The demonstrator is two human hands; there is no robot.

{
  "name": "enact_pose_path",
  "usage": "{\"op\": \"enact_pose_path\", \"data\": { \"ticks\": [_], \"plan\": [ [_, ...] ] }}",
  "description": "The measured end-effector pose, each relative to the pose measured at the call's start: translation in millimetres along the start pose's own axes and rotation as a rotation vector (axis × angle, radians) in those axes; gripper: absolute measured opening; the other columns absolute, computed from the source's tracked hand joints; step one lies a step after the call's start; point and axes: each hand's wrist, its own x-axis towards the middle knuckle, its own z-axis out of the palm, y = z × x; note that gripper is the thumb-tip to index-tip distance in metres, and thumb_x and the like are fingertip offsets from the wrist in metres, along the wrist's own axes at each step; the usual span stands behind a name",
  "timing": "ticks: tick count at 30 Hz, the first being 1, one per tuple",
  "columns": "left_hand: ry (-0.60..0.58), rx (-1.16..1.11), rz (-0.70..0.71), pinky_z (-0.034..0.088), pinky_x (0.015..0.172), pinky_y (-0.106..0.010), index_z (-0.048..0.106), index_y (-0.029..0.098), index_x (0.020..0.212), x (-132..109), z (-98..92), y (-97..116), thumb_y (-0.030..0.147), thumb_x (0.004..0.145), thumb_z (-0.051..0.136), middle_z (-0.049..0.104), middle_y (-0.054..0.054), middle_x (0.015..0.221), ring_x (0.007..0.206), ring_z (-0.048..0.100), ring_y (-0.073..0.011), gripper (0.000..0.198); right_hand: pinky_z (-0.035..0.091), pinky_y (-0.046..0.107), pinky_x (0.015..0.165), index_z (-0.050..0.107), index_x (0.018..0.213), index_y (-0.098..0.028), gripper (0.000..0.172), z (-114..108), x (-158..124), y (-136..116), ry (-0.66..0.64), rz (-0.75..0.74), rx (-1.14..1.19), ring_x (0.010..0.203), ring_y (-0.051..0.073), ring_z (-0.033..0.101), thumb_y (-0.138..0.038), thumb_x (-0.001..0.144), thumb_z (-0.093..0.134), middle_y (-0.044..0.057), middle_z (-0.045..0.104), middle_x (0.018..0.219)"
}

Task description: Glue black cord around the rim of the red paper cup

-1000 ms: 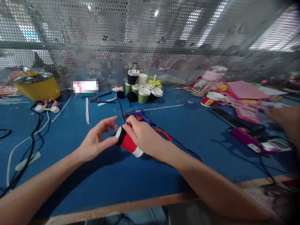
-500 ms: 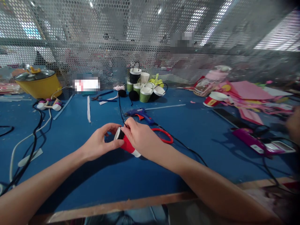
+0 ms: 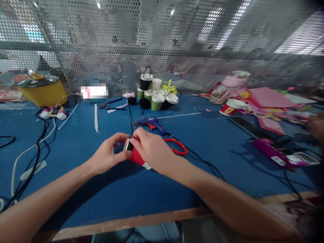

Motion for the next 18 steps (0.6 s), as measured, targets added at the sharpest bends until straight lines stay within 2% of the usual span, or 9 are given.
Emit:
{"op": "enact_pose_path", "data": {
  "ticks": [4, 7, 10, 12, 14, 18],
  "plan": [
    [-0.056, -0.046, 0.046, 0.038, 0.086, -0.038, 0.052, 0.016, 0.110, 0, -0.6, 0, 0.028, 0.072, 0.063, 0.061, -0.008, 0.104, 0.101, 0.053, -0.0244, 0.042, 0.038, 0.024, 0.062, 0.049, 0.076, -0.018, 0.012, -14, 12, 9, 0.019, -0.003, 0.254, 0.067, 0.012, 0.050, -0.022, 0.088, 0.047, 0.001, 0.056, 0.076],
    [-0.133, -0.073, 0.075, 0.036, 0.089, -0.039, 0.050, 0.017, 0.118, -3, -1.1, -1, 0.025, 0.071, 0.066, 0.058, -0.008, 0.110, 0.104, 0.050, -0.0257, 0.050, 0.038, 0.023, 0.061, 0.050, 0.072, -0.017, 0.013, -21, 30, 11, -0.021, 0.036, 0.379, 0.065, 0.011, 0.049, -0.021, 0.084, 0.052, -0.001, 0.055, 0.071],
    [-0.275, -0.170, 0.109, 0.035, 0.090, -0.041, 0.045, 0.022, 0.128, -7, -0.6, -2, 0.028, 0.073, 0.067, 0.051, -0.009, 0.120, 0.104, 0.047, -0.0254, 0.059, 0.038, 0.020, 0.055, 0.053, 0.072, -0.016, 0.012, -17, 54, 11, -0.154, 0.109, 0.489, 0.059, 0.009, 0.049, -0.022, 0.082, 0.054, -0.003, 0.056, 0.065],
    [-0.330, -0.270, 0.144, 0.035, 0.090, -0.041, 0.037, 0.026, 0.134, -9, 0.8, -2, 0.030, 0.073, 0.068, 0.050, -0.008, 0.118, 0.103, 0.046, -0.0248, 0.069, 0.038, 0.018, 0.050, 0.055, 0.070, -0.016, 0.016, -11, 67, 15, -0.268, 0.153, 0.515, 0.053, 0.007, 0.049, -0.025, 0.083, 0.055, -0.003, 0.056, 0.059],
    [-0.331, -0.376, 0.178, 0.035, 0.087, -0.039, 0.025, 0.030, 0.140, -10, 2.4, -1, 0.032, 0.071, 0.070, 0.050, -0.006, 0.111, 0.098, 0.047, -0.0232, 0.082, 0.037, 0.018, 0.045, 0.056, 0.067, -0.015, 0.024, -8, 77, 26, -0.309, 0.196, 0.485, 0.046, 0.007, 0.048, -0.031, 0.085, 0.054, -0.003, 0.056, 0.054],
    [-0.201, -0.533, 0.214, 0.036, 0.081, -0.035, 0.001, 0.038, 0.142, -9, 3.5, 0, 0.036, 0.071, 0.071, 0.049, -0.004, 0.106, 0.096, 0.046, -0.0211, 0.100, 0.039, 0.017, 0.046, 0.057, 0.075, -0.015, 0.028, -21, 78, 66, -0.151, 0.347, 0.322, 0.050, 0.007, 0.051, -0.024, 0.093, 0.036, 0.003, 0.062, 0.066]
  ]
}}
